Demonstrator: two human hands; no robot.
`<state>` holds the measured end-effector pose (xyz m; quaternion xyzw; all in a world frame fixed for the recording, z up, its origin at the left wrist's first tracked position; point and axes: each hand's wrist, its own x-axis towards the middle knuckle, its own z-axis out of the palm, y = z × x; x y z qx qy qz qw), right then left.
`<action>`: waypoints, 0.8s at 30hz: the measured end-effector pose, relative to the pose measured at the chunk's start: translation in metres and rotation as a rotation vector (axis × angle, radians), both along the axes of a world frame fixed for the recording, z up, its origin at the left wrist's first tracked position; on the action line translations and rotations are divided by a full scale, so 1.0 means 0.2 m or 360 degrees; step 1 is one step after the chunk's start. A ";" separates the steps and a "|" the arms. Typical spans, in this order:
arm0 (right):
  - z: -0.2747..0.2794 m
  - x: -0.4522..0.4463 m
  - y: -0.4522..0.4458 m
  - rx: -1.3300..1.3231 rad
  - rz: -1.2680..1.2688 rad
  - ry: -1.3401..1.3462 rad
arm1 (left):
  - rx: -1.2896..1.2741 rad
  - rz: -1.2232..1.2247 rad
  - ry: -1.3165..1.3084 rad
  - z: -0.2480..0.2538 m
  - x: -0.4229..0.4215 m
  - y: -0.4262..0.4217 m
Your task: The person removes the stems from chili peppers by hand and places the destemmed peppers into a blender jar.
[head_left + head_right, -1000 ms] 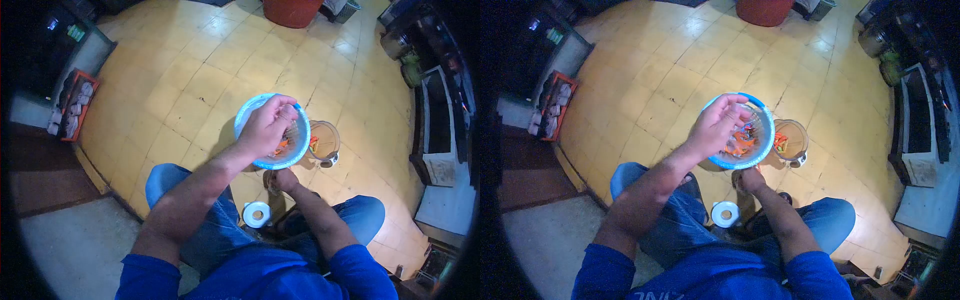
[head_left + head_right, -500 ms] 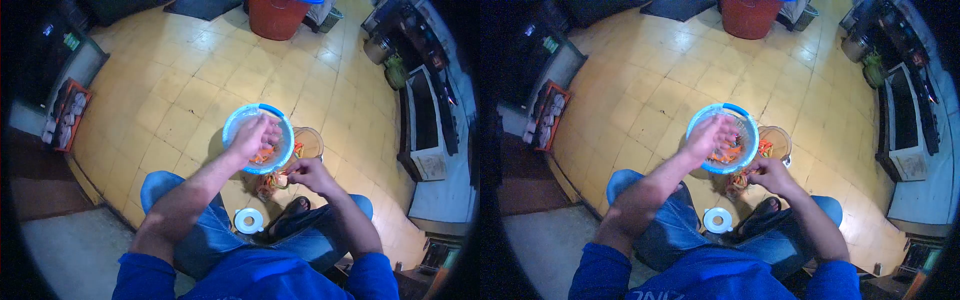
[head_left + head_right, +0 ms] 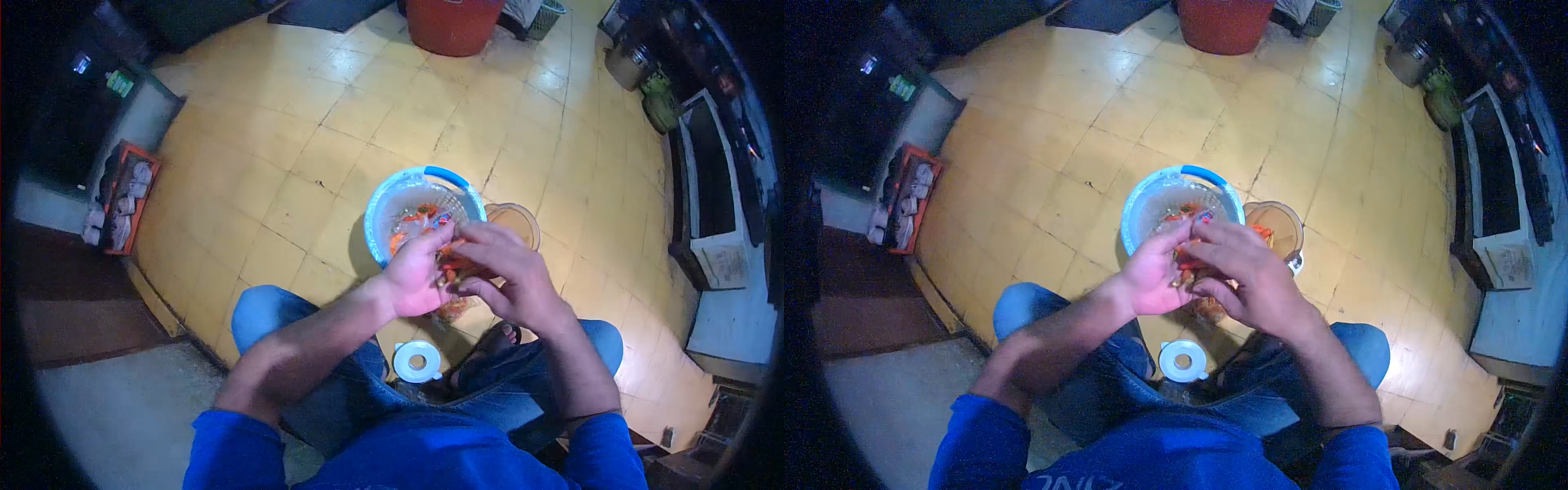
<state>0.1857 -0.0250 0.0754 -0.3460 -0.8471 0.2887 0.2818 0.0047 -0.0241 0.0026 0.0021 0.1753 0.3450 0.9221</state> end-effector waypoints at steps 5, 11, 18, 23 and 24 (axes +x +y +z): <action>-0.02 0.11 0.07 -0.0237 -0.0199 0.0250 | 0.0053 -0.0015 0.0093 0.02 0.01 0.03; -0.10 0.08 0.03 -0.0172 -0.0130 0.0078 | 0.0135 -0.0038 0.0210 -0.06 0.03 -0.05; -0.21 0.02 0.05 0.0200 -0.0119 -0.0105 | 0.0001 0.0047 0.0480 -0.01 0.07 -0.03; -0.19 0.02 0.05 0.0257 0.0045 -0.0323 | 0.0119 -0.0013 0.0597 0.00 0.05 -0.04; -0.17 0.02 0.06 0.0274 0.0074 -0.0330 | 0.0113 -0.0002 0.0583 0.02 0.05 -0.03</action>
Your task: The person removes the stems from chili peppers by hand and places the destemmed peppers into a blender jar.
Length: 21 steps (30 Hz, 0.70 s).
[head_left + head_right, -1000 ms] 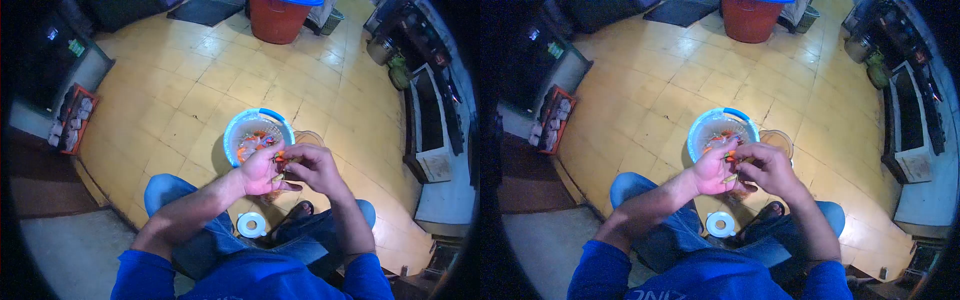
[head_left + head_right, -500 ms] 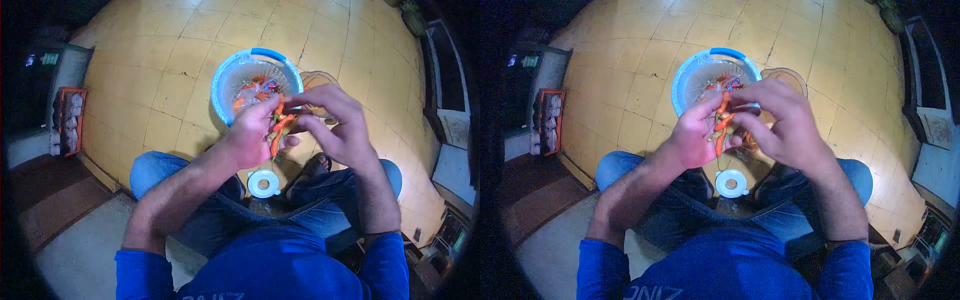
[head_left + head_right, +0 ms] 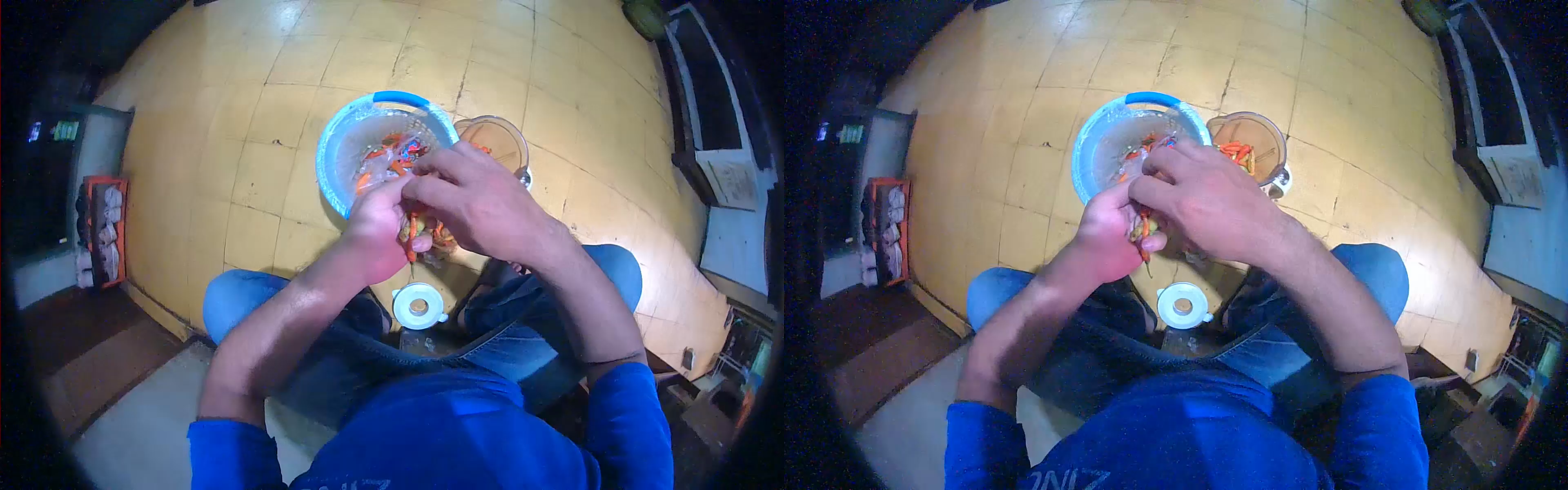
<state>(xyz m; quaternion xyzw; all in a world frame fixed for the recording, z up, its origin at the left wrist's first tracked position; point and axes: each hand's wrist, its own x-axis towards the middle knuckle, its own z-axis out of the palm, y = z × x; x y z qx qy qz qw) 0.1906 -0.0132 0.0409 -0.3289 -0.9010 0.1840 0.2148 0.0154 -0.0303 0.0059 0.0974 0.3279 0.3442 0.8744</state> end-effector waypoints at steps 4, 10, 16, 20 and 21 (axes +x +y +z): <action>0.00 0.01 0.00 0.0081 0.0083 -0.0015 | 0.0104 -0.0064 -0.0001 0.00 0.00 0.00; 0.04 0.03 0.00 -0.0151 0.0050 0.0013 | -0.0105 -0.0083 0.0136 0.02 0.01 0.00; -0.03 0.07 0.02 -0.0782 -0.0349 0.0801 | -0.0011 -0.0032 0.0097 0.04 -0.01 0.02; -0.03 0.07 0.03 -0.1158 -0.0644 0.1251 | 0.0161 0.0040 0.0193 0.03 -0.01 0.01; -0.03 0.07 0.05 -0.1237 -0.0726 0.1279 | 0.0235 0.0069 0.0229 0.02 -0.02 0.02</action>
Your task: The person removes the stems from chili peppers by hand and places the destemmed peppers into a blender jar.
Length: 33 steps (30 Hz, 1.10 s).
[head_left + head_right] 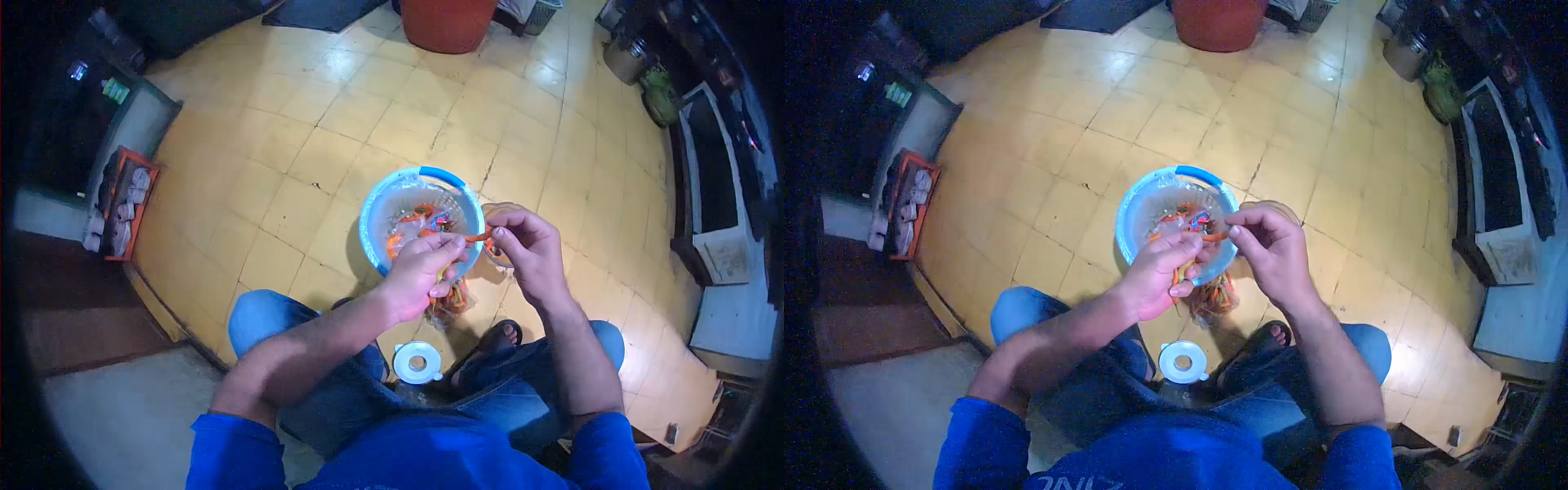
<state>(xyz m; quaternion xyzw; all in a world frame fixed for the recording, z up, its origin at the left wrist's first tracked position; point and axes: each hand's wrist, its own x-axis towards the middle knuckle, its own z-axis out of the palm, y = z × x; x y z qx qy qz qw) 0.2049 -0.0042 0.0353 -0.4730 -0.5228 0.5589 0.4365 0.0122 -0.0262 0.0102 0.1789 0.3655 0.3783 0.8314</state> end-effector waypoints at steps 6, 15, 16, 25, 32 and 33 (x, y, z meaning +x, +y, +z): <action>-0.01 0.00 0.00 -0.0030 0.0101 -0.0055 | 0.0022 0.0030 -0.0007 -0.03 0.00 0.01; -0.03 0.00 0.01 0.0024 0.0033 -0.0064 | 0.0181 -0.0001 0.0225 -0.07 0.01 0.00; -0.03 0.00 0.01 0.0010 0.0014 -0.0051 | 0.0135 0.0018 0.0251 -0.07 0.01 0.00; -0.05 0.01 0.03 -0.0156 -0.0025 0.0328 | 0.0158 0.0077 0.0256 -0.07 0.01 0.01; -0.11 0.04 0.11 -0.0123 -0.0261 0.0050 | 0.0131 0.0351 0.0414 -0.04 0.01 0.01; -0.13 0.03 0.11 -0.0125 -0.0269 0.0051 | 0.0112 0.0402 0.0454 -0.05 0.00 0.02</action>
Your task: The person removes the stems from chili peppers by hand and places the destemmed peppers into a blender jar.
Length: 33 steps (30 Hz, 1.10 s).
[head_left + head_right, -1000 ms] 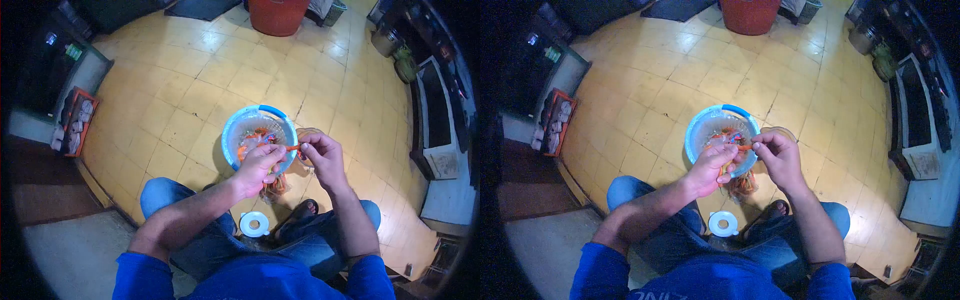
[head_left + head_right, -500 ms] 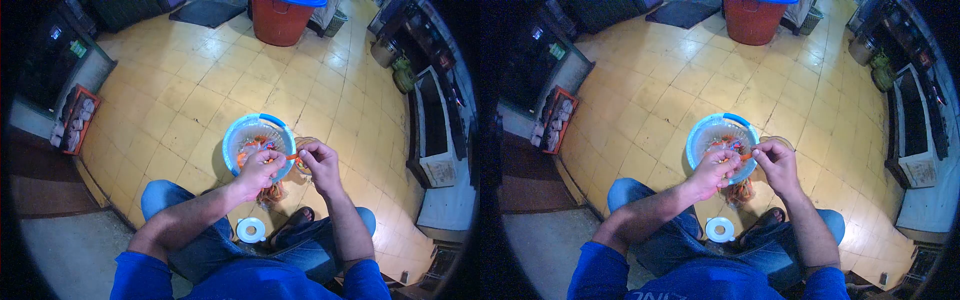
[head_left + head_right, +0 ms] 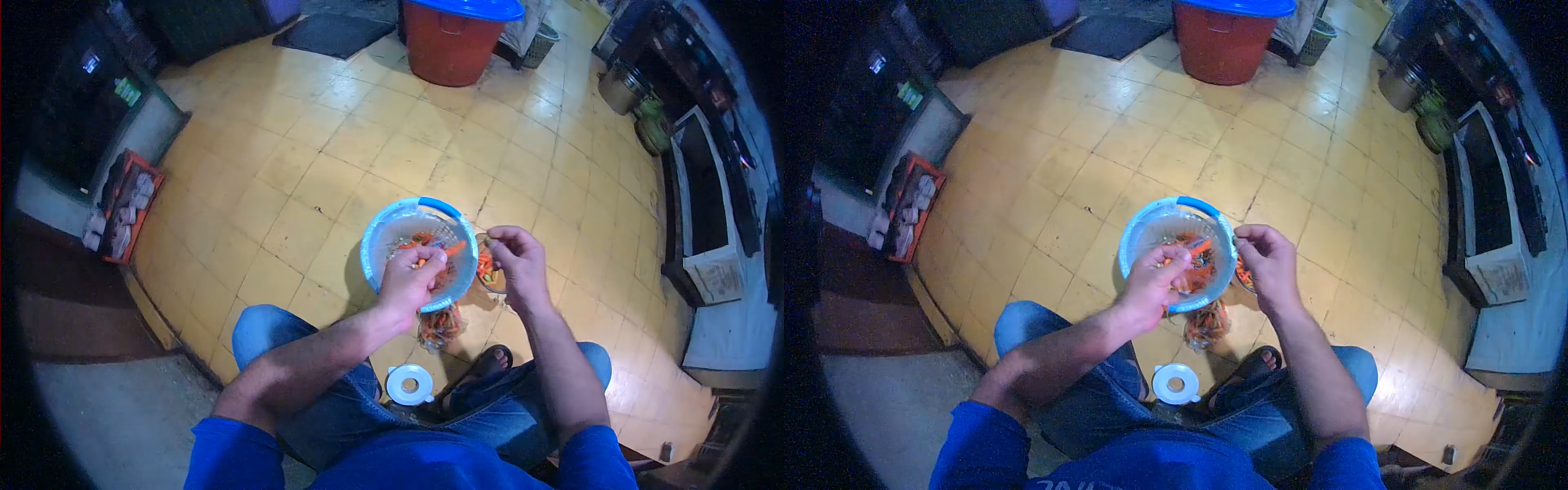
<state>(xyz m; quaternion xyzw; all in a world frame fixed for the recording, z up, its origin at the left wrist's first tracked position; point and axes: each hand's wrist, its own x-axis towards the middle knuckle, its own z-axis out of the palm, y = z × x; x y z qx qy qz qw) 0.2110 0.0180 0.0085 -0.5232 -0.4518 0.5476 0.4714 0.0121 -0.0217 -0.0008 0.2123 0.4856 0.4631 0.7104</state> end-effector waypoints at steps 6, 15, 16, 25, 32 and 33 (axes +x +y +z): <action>0.04 -0.11 -0.03 0.0175 0.0270 -0.0422 | -0.0024 -0.0063 -0.0065 -0.03 -0.02 0.00; 0.15 0.11 0.01 0.0232 0.0230 -0.0571 | -0.0131 -0.0315 -0.0518 0.00 -0.03 0.00; 0.15 0.14 0.01 0.0233 0.0237 -0.0572 | -0.0175 -0.0349 -0.0648 -0.01 -0.04 0.01; 0.21 -0.12 -0.17 0.0914 0.0788 -0.1070 | -0.0136 -0.0464 -0.0539 0.03 0.00 -0.03; -0.01 -0.08 -0.12 0.0540 0.0325 -0.0792 | -0.0013 -0.0434 -0.0504 0.02 -0.01 -0.02; -0.01 -0.08 -0.10 0.0319 0.0155 -0.0561 | -0.0029 -0.0379 -0.0434 0.03 -0.01 -0.02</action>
